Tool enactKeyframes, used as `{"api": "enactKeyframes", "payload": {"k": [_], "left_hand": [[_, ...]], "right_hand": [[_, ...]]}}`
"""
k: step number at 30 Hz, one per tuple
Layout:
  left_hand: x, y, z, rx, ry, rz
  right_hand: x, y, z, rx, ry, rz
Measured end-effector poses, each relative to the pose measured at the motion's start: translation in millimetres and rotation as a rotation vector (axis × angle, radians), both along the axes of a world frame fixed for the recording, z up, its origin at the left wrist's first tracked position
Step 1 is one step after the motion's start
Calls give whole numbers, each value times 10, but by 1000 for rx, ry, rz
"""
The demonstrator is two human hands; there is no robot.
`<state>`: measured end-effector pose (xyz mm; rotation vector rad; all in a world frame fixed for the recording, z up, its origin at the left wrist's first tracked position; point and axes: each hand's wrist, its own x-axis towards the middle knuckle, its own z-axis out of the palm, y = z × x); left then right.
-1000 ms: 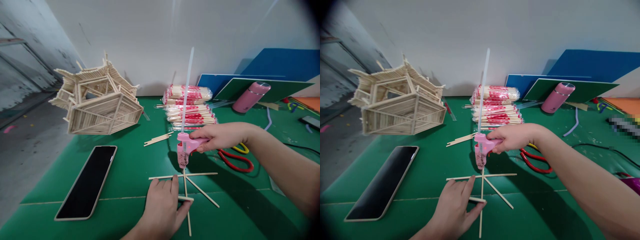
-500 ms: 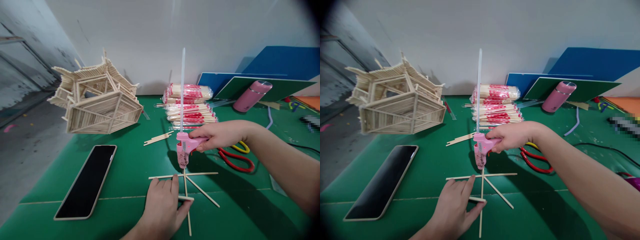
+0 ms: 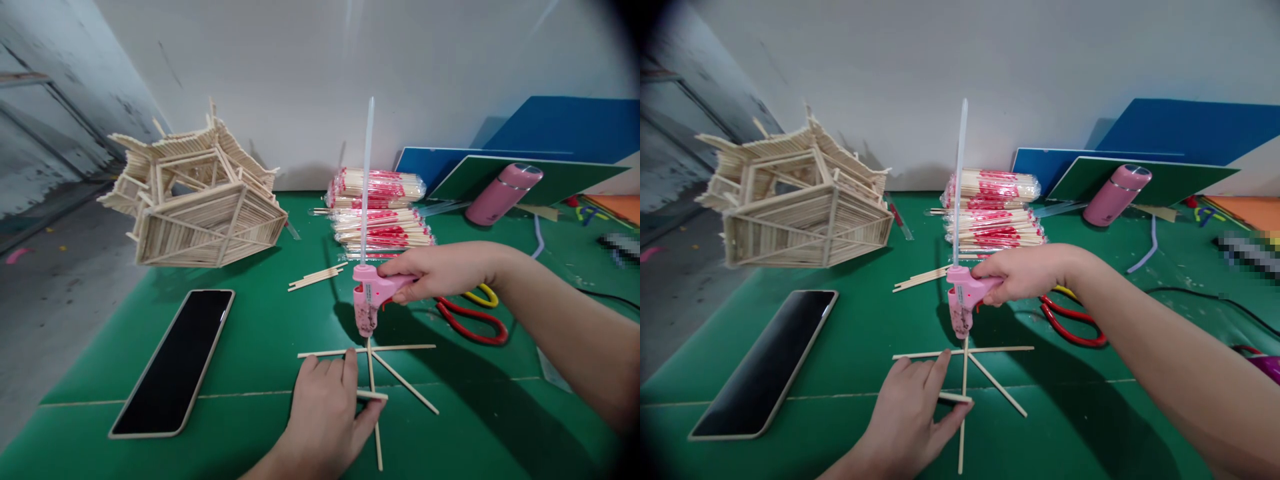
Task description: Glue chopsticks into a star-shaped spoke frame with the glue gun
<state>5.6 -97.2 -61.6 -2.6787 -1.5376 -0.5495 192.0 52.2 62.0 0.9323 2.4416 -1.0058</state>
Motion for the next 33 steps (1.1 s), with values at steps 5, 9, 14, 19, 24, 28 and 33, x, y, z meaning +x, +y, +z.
{"api": "enactKeyframes", "payload": {"k": [5,9,14,19,24,28,33], "left_hand": [[4,0,-7,-20,22,3],[3,-1,1,-23,22,6],[7,4,1,-11,14,3],[5,7,-2,-1,18,0],[4,10,13,-7,31,-3],[6,13,27,-14,39,1],[8,12,20,-2,49,4]], "right_hand": [[-8,4,0,-5,-4,5],[-25,-3,0,18,-7,10],[-37,-10,1,10,-7,0],[-31,-1,-9,-9,-12,-9],[-21,8,-16,-23,-10,-17],[-8,18,-26,-35,10,-13],[2,33,-41,-43,17,0]]}}
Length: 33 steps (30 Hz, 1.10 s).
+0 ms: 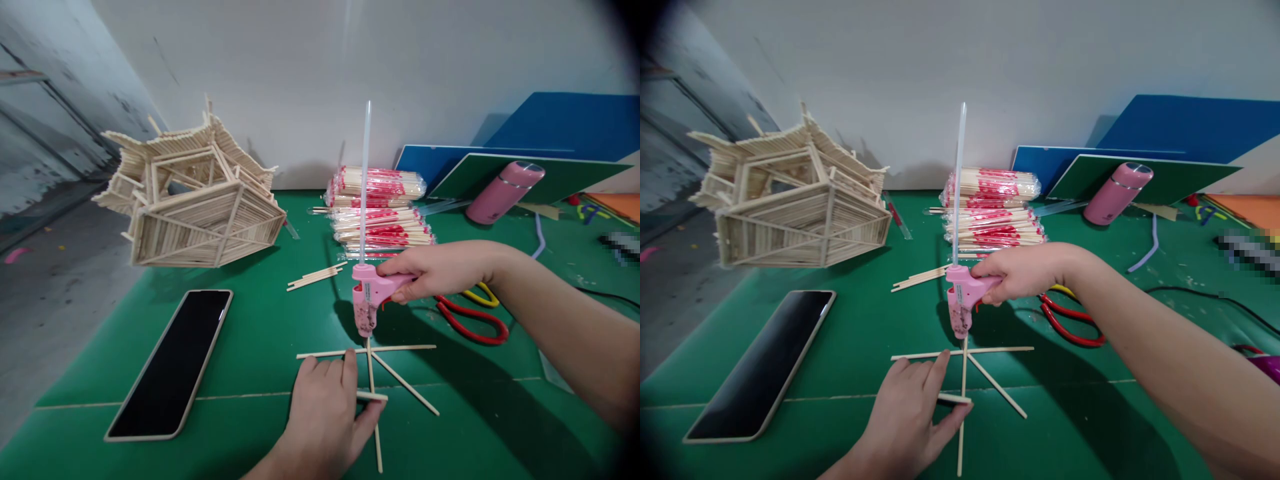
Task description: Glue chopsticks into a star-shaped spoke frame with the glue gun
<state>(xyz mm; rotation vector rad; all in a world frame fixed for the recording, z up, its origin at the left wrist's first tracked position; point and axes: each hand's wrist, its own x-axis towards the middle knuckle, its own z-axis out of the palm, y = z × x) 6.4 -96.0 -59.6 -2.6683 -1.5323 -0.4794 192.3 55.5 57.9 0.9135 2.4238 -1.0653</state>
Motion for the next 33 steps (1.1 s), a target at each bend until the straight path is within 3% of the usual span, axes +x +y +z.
{"api": "enactKeyframes", "payload": {"k": [22,33], "left_hand": [[0,-3,-2,-19,-23,6],[3,-6,-4,-8,-14,7]], "right_hand": [[-140,-55,124,127,-45,53],[-101,-53,109,94,-29,45]]}}
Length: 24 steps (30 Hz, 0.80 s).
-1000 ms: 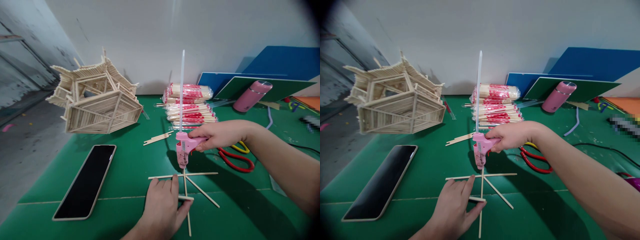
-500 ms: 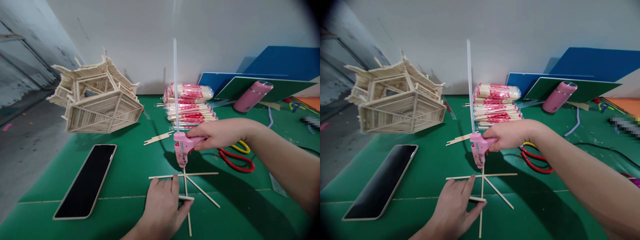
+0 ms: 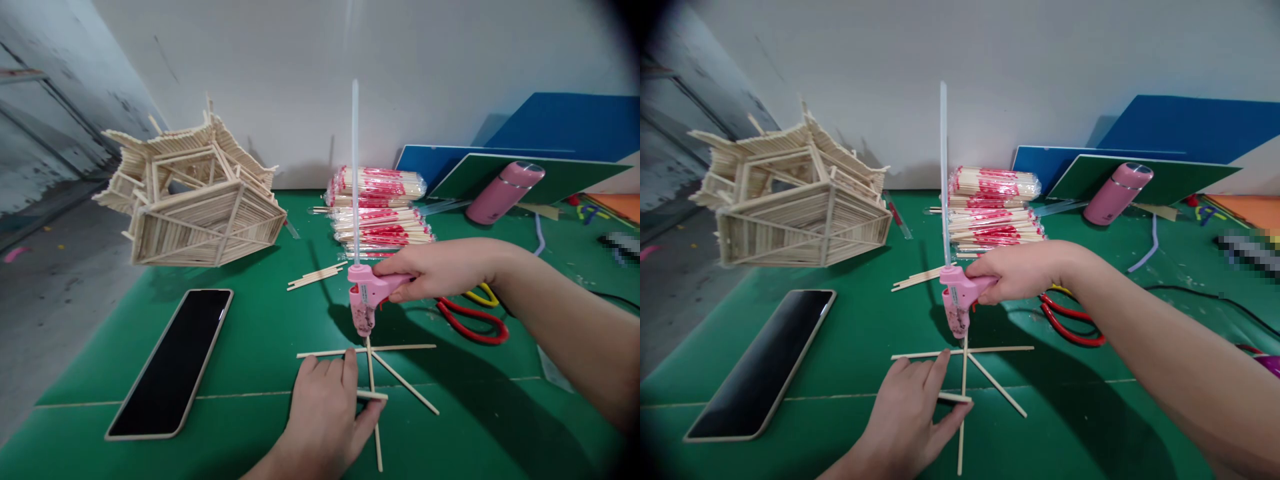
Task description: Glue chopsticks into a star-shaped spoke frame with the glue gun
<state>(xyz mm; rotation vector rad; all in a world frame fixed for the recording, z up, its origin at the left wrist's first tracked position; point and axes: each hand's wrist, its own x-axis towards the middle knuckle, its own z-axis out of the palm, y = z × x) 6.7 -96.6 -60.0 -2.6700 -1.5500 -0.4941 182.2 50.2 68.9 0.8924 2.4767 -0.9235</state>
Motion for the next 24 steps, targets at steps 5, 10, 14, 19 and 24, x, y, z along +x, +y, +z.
{"api": "enactKeyframes", "payload": {"k": [5,10,14,19,24], "left_hand": [[3,-1,-10,13,1,6],[4,6,-10,12,-6,-4],[6,7,-6,5,-2,4],[5,5,6,-1,7,-3],[-4,-21,43,-27,38,-22]], "right_hand": [[4,-7,0,-16,-3,-12],[8,-7,2,-27,2,-15],[12,-6,-3,-10,3,-12],[16,-10,-2,-7,1,-8],[39,-50,17,25,31,26]]}}
